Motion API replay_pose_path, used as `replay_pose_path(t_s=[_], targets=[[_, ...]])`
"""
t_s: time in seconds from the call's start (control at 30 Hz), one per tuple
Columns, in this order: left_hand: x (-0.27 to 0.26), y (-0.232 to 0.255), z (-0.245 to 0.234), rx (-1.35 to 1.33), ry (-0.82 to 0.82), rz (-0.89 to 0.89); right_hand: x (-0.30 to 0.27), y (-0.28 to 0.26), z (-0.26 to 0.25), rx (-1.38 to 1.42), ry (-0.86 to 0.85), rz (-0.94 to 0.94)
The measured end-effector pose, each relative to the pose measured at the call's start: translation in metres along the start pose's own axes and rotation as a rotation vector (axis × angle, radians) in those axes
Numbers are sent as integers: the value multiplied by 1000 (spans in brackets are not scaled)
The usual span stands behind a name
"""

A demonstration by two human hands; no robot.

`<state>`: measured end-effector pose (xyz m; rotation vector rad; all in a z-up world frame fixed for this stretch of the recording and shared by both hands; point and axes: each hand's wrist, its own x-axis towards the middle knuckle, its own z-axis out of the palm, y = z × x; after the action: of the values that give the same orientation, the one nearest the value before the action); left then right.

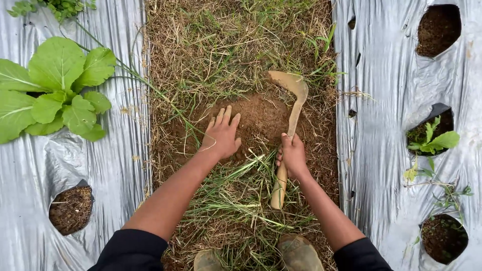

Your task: The person uses a sickle to cut weeds and grass growing between rows of plants in a garden bed. They repeatedly swing the tool to sever the vegetation at the base and then pull the cut weeds away by hand.

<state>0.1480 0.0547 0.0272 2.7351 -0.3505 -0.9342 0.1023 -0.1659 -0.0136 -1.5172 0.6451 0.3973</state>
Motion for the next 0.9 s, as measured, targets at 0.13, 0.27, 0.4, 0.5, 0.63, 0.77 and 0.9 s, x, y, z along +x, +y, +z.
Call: replay_pose_path(t_s=[0.13, 0.27, 0.4, 0.5, 0.63, 0.77, 0.9], targets=[[8, -6, 3, 50, -8, 6, -23, 1, -9, 5, -15, 68], [16, -12, 6, 16, 47, 28, -7, -3, -6, 1, -22, 68], [25, -11, 14, 40, 93, 31, 8, -11, 3, 3, -45, 36], [28, -11, 11, 48, 75, 26, -10, -8, -3, -42, -68, 46], [22, -10, 7, 62, 92, 34, -3, -1, -4, -2, -45, 64], [22, -8, 5, 103, 59, 45, 6, -17, 2, -25, -79, 65], [13, -6, -3, 90, 51, 31, -4, -7, -10, -64, -110, 86]])
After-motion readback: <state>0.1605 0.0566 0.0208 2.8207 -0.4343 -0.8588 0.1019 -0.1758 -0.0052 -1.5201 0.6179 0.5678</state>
